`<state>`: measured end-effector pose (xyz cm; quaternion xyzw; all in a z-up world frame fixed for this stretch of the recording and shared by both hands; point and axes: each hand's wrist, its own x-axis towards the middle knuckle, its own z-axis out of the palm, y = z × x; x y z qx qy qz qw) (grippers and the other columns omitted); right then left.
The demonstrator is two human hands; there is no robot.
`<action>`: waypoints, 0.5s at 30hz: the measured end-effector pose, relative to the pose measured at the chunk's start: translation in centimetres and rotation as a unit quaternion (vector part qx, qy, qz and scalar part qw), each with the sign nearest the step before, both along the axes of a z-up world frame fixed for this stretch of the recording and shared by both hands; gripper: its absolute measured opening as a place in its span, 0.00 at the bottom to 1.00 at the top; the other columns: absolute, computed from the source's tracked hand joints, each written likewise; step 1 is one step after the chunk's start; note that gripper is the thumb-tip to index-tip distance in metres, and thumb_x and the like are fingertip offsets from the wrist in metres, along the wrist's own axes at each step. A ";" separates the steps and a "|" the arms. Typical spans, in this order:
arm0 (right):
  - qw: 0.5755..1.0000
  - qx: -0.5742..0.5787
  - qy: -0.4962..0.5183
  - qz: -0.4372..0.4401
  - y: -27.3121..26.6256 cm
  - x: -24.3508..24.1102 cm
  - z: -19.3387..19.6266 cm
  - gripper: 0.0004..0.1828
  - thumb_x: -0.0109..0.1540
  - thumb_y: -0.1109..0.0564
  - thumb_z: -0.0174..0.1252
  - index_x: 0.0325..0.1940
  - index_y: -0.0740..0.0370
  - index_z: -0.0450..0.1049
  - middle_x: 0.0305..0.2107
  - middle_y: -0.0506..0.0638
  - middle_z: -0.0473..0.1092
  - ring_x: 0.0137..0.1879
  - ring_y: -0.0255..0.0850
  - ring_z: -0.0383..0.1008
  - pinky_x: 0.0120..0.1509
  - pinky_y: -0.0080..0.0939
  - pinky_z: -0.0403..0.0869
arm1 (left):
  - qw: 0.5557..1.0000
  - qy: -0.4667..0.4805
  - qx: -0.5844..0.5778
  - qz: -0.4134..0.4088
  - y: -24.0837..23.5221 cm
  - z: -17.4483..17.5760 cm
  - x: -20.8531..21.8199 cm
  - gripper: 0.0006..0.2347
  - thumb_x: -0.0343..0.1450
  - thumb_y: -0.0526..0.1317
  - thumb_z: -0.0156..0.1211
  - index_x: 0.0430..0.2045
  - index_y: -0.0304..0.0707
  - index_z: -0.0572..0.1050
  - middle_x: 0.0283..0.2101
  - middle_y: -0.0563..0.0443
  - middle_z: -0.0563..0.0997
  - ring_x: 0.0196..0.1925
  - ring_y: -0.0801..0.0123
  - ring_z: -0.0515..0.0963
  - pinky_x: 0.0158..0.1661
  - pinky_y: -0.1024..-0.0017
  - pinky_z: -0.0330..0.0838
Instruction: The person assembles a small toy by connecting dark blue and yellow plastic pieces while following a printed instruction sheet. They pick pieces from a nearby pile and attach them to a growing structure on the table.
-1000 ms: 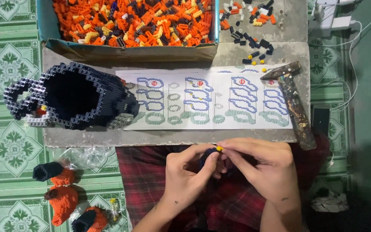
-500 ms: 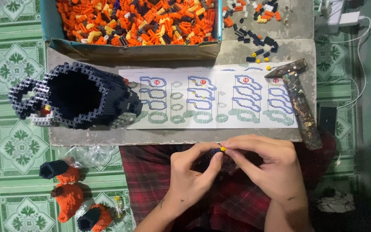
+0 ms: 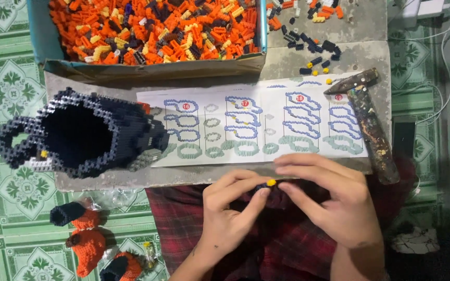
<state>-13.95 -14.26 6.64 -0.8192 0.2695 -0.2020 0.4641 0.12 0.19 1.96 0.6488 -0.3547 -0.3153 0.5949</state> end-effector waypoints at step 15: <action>0.985 -0.028 0.084 -0.151 -2.6 0.2 -4.1 0.25 0.55 0.63 0.78 0.57 0.57 0.88 0.29 0.43 0.83 0.30 0.32 0.75 0.36 0.32 0.75 | 0.953 -0.272 0.044 0.124 -2.3 -1.6 0.3 0.18 0.67 0.29 0.77 0.52 0.30 0.81 0.47 0.45 0.89 0.43 0.62 0.87 0.47 0.68 0.84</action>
